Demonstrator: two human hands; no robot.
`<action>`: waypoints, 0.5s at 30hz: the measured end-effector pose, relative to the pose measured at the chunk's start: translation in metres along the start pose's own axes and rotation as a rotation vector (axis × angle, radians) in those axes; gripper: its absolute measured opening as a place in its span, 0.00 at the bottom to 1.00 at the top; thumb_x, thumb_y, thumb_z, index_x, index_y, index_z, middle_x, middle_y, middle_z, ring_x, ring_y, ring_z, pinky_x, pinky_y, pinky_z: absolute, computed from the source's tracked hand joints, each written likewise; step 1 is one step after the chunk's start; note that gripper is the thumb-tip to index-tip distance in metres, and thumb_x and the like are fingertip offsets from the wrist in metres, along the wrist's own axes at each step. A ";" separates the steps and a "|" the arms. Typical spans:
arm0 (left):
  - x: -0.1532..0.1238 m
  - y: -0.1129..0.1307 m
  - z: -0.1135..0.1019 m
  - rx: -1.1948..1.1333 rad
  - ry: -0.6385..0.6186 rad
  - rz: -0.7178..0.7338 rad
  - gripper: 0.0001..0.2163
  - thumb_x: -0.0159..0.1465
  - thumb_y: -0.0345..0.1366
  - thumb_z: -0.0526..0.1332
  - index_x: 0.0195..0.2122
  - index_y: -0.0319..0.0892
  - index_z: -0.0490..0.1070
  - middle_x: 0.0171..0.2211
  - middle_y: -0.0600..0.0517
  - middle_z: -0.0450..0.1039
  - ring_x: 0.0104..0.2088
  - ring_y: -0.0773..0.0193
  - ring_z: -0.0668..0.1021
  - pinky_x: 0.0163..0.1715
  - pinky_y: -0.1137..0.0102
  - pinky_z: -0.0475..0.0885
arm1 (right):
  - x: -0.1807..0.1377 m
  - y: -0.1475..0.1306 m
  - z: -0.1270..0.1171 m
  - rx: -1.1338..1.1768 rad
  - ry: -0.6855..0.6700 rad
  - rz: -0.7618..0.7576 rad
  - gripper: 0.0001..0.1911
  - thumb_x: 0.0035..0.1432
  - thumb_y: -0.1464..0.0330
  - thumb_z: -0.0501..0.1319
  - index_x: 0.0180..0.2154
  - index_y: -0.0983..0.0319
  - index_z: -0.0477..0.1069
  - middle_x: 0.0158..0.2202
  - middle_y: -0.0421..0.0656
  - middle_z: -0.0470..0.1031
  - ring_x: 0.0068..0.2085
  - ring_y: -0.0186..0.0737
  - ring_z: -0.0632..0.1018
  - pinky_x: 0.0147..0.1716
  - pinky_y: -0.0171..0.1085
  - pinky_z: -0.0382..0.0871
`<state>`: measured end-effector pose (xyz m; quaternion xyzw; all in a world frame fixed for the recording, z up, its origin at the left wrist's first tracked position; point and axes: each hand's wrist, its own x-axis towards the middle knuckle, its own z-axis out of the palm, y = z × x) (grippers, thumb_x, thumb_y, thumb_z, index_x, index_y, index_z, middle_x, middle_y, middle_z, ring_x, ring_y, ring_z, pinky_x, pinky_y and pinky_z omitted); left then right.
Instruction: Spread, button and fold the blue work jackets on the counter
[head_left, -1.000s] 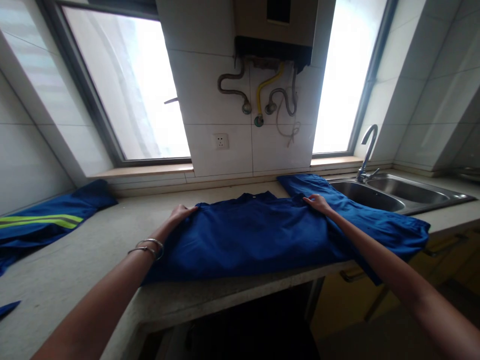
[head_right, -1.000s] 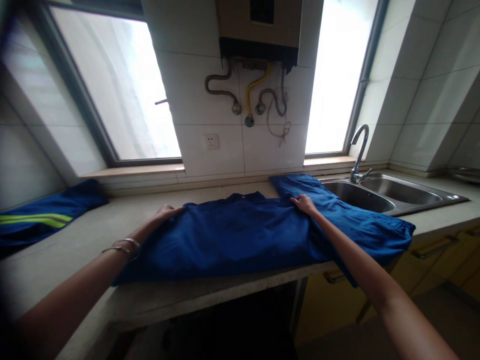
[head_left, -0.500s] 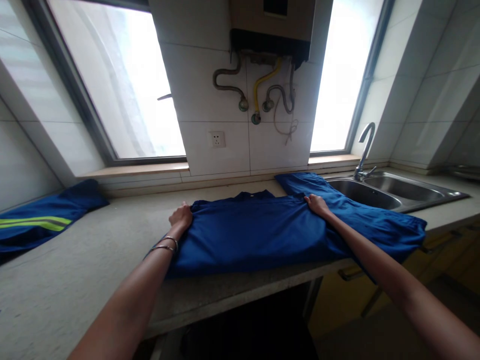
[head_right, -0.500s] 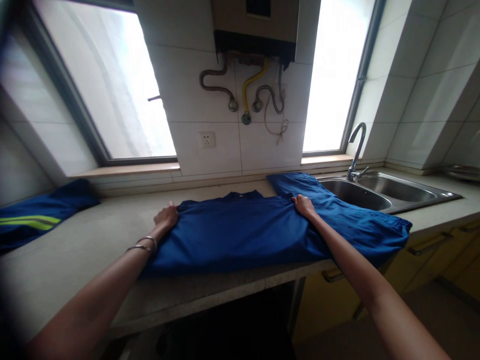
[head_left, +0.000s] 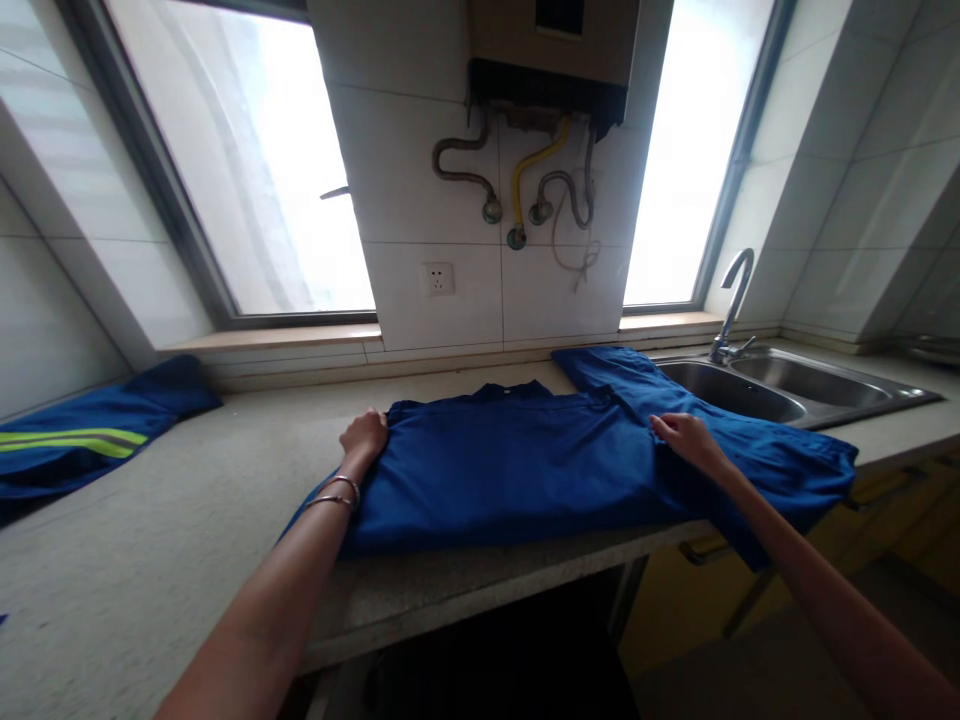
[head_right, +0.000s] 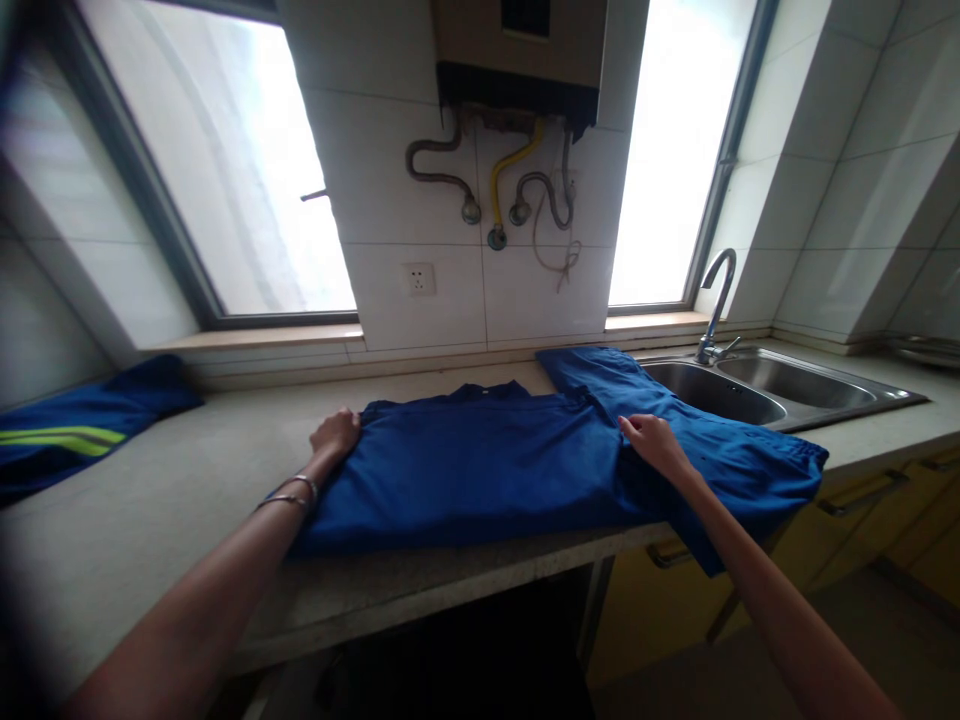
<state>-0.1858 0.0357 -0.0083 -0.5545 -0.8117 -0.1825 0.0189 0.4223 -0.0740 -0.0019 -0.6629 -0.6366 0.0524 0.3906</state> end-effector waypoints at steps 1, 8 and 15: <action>0.001 -0.001 0.001 -0.004 0.003 0.002 0.23 0.68 0.45 0.42 0.47 0.35 0.71 0.46 0.32 0.74 0.46 0.41 0.77 0.39 0.56 0.71 | -0.021 -0.001 -0.008 -0.024 -0.007 -0.028 0.21 0.57 0.52 0.57 0.21 0.58 0.74 0.23 0.48 0.76 0.28 0.47 0.76 0.30 0.39 0.66; 0.009 -0.004 0.011 0.020 0.039 -0.026 0.21 0.67 0.43 0.44 0.47 0.37 0.72 0.45 0.34 0.75 0.45 0.43 0.77 0.39 0.57 0.71 | -0.113 -0.016 -0.027 0.087 -0.108 -0.322 0.19 0.62 0.53 0.56 0.41 0.60 0.77 0.43 0.49 0.78 0.42 0.48 0.78 0.45 0.43 0.71; 0.009 -0.006 0.011 0.023 0.042 -0.016 0.20 0.67 0.40 0.45 0.45 0.37 0.74 0.44 0.34 0.75 0.44 0.43 0.78 0.38 0.57 0.72 | -0.108 -0.021 -0.029 0.270 0.062 -0.135 0.21 0.54 0.48 0.62 0.32 0.60 0.77 0.38 0.47 0.77 0.38 0.46 0.77 0.39 0.40 0.72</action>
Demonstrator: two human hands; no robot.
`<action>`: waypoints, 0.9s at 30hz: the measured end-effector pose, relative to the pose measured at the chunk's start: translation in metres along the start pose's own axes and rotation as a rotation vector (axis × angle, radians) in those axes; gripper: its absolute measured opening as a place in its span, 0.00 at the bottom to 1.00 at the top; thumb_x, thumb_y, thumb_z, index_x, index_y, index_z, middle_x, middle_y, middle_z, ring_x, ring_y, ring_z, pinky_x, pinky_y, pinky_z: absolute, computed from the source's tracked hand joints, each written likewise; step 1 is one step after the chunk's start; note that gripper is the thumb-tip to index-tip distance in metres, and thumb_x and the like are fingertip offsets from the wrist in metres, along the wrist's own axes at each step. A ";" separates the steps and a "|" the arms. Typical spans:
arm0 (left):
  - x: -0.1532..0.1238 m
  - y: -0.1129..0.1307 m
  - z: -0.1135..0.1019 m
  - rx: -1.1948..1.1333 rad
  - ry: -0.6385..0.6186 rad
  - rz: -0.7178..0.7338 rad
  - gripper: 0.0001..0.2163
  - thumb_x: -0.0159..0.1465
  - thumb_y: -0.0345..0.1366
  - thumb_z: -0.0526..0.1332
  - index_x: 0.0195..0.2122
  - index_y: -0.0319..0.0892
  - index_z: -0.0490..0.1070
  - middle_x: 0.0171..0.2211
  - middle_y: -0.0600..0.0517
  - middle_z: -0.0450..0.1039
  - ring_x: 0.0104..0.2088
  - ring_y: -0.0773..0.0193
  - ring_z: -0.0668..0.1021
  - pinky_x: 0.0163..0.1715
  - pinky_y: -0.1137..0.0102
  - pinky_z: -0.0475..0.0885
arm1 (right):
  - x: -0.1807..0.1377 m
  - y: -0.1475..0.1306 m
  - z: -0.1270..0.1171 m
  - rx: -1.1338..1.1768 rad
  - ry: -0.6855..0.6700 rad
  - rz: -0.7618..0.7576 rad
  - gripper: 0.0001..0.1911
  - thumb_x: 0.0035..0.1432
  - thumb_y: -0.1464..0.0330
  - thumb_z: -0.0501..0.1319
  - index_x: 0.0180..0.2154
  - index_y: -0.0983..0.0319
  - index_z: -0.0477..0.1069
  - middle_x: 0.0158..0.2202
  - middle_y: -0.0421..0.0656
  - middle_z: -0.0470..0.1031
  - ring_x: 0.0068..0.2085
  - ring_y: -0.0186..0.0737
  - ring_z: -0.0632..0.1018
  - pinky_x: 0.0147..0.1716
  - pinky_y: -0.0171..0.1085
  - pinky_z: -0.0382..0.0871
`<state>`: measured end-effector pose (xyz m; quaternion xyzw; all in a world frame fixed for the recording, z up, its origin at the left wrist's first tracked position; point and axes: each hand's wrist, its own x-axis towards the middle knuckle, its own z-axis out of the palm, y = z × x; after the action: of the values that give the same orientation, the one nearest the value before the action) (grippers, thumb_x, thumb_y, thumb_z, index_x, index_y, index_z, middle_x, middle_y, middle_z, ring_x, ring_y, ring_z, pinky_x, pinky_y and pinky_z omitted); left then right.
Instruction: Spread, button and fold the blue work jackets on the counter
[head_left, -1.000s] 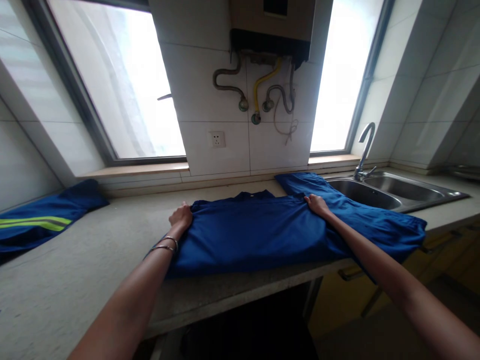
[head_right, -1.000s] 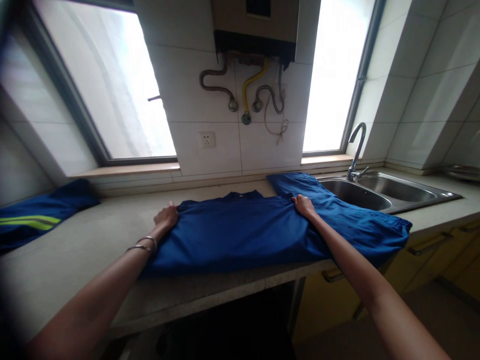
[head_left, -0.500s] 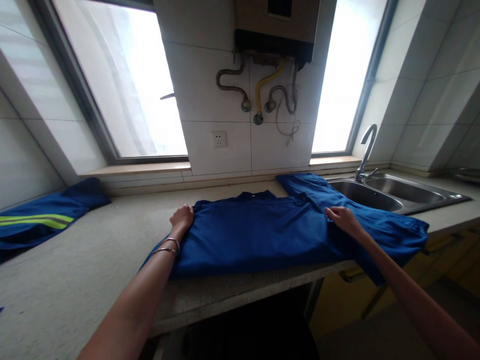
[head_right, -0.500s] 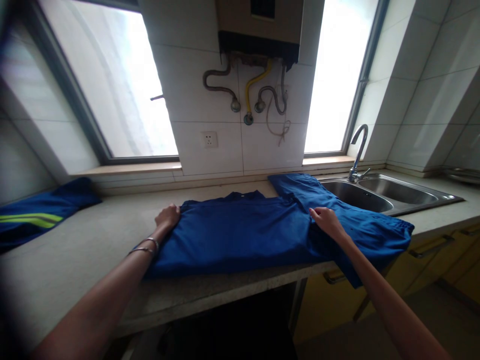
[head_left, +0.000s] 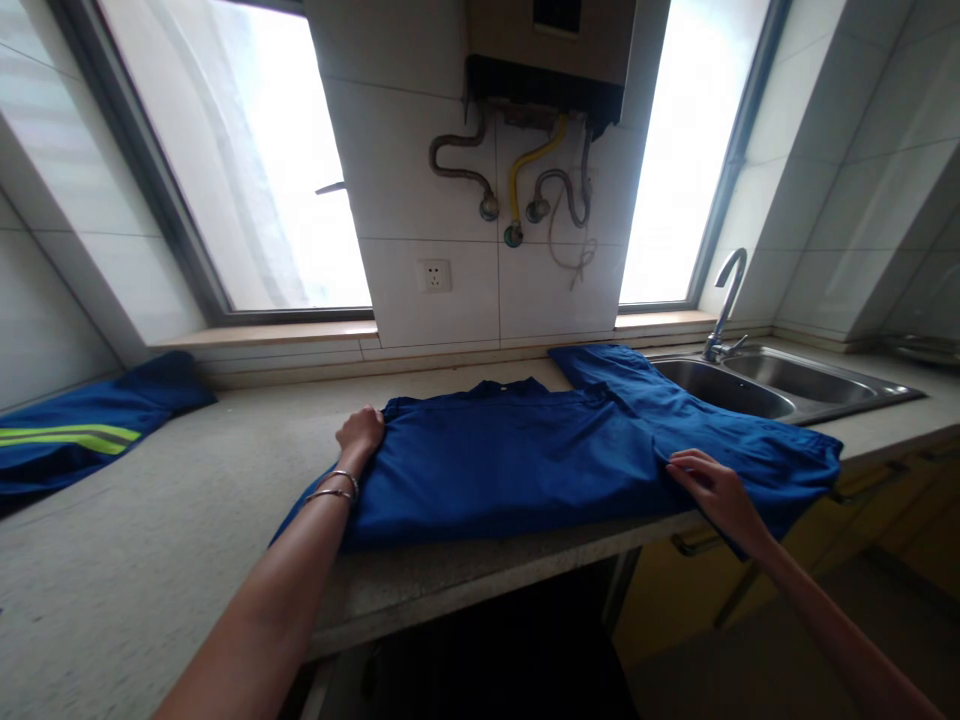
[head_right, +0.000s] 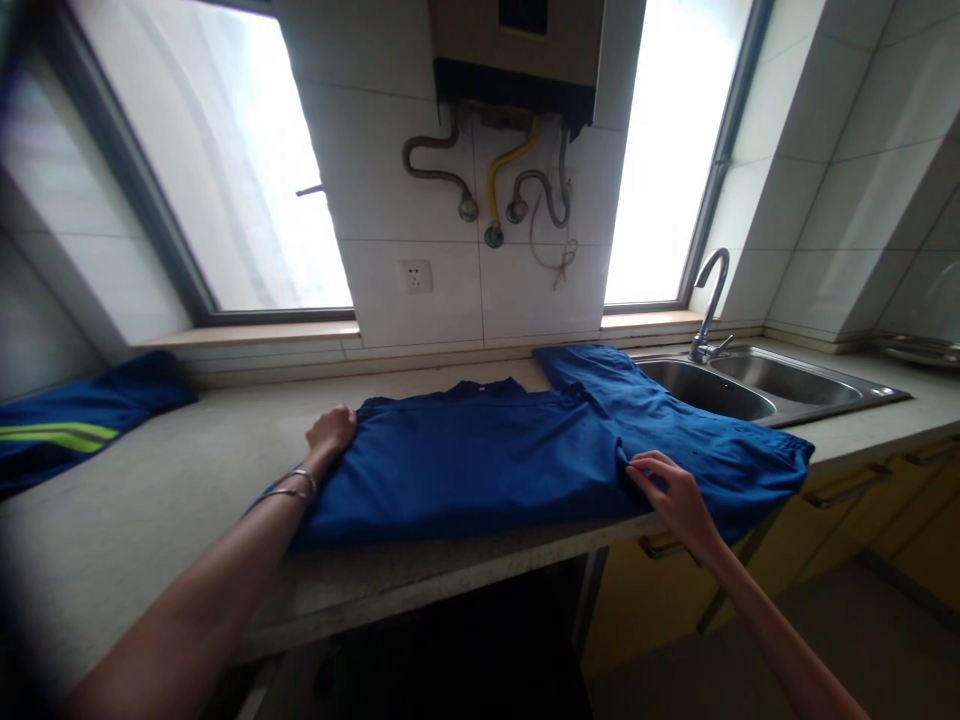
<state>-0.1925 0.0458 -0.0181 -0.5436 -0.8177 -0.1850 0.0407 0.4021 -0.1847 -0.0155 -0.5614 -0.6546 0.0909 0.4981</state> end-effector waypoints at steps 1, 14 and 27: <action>0.000 0.000 0.000 0.004 0.001 0.001 0.20 0.66 0.40 0.45 0.45 0.37 0.74 0.44 0.34 0.75 0.44 0.42 0.78 0.38 0.57 0.72 | -0.001 0.002 -0.005 0.050 0.034 0.089 0.22 0.52 0.48 0.63 0.33 0.60 0.78 0.36 0.46 0.78 0.36 0.45 0.77 0.36 0.39 0.72; -0.002 0.003 -0.002 0.018 -0.008 -0.001 0.21 0.67 0.39 0.44 0.44 0.37 0.75 0.43 0.35 0.76 0.44 0.42 0.78 0.37 0.57 0.72 | -0.024 0.017 -0.059 0.100 -0.435 0.418 0.25 0.47 0.47 0.66 0.37 0.60 0.78 0.25 0.43 0.75 0.23 0.38 0.74 0.19 0.34 0.67; -0.015 0.012 -0.008 0.088 0.027 0.049 0.22 0.68 0.35 0.43 0.57 0.31 0.64 0.49 0.30 0.71 0.47 0.41 0.76 0.42 0.55 0.70 | 0.064 -0.081 0.097 -0.351 -0.631 -0.286 0.34 0.64 0.45 0.47 0.65 0.53 0.57 0.69 0.45 0.47 0.68 0.54 0.50 0.65 0.54 0.48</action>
<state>-0.1770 0.0335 -0.0114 -0.5587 -0.8108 -0.1550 0.0799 0.2848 -0.1175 0.0268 -0.4856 -0.8529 0.0753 0.1765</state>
